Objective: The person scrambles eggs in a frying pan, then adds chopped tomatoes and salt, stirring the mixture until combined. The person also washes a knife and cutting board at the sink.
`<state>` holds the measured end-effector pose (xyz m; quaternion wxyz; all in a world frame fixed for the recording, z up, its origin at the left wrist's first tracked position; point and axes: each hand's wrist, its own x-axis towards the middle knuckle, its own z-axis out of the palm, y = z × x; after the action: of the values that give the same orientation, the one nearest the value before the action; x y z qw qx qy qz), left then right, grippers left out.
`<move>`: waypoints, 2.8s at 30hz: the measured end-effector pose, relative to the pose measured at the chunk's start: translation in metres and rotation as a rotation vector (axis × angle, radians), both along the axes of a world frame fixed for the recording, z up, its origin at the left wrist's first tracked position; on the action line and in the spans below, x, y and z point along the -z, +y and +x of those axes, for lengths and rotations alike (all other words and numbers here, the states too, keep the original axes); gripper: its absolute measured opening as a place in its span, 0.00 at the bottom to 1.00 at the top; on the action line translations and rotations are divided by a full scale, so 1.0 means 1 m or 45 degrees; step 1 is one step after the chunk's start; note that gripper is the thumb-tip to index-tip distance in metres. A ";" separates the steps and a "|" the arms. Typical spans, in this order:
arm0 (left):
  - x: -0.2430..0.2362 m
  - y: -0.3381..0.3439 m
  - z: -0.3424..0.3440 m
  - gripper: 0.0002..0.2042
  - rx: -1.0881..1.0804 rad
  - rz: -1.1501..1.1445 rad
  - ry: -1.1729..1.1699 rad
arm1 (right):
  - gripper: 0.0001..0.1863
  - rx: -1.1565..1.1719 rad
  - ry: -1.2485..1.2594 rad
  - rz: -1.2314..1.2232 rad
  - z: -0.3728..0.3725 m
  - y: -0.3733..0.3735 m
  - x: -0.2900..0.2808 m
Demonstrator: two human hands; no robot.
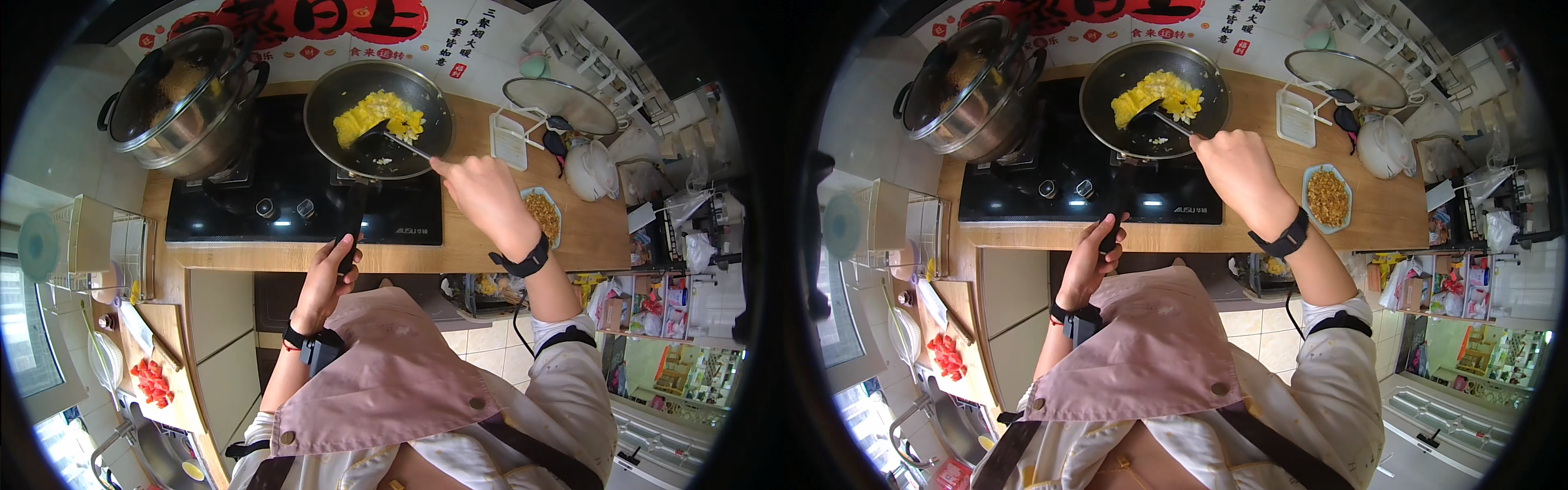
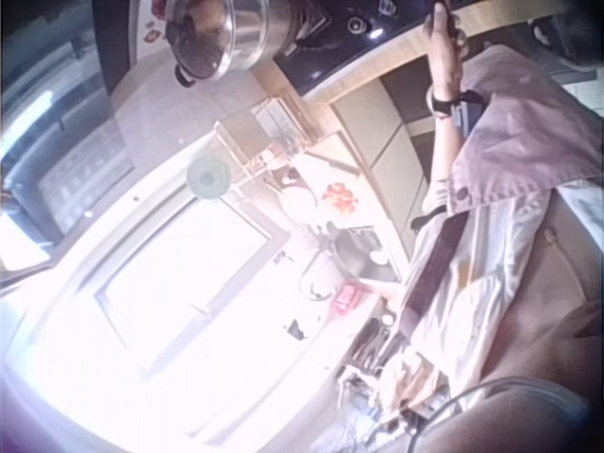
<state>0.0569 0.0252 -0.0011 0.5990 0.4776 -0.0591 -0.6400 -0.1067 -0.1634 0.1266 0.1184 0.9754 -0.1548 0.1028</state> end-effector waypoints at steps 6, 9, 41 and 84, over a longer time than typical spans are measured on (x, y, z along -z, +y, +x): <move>0.003 0.001 0.001 0.17 -0.016 -0.006 0.018 | 0.13 0.297 0.227 0.199 -0.010 -0.010 0.004; 0.003 0.001 0.001 0.18 0.004 -0.007 0.015 | 0.13 0.294 0.032 0.282 -0.018 -0.014 0.004; 0.004 0.000 0.002 0.17 -0.001 -0.058 0.040 | 0.13 0.413 -0.077 0.439 -0.013 -0.042 0.026; -0.209 0.017 -0.054 0.21 0.138 -2.224 0.354 | 0.16 0.445 -0.128 0.401 0.011 -0.025 0.057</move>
<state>0.0025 0.0426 0.2075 0.7204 -0.2359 -0.4759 -0.4459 -0.0959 -0.1883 0.0696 -0.0271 0.9339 -0.3409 0.1039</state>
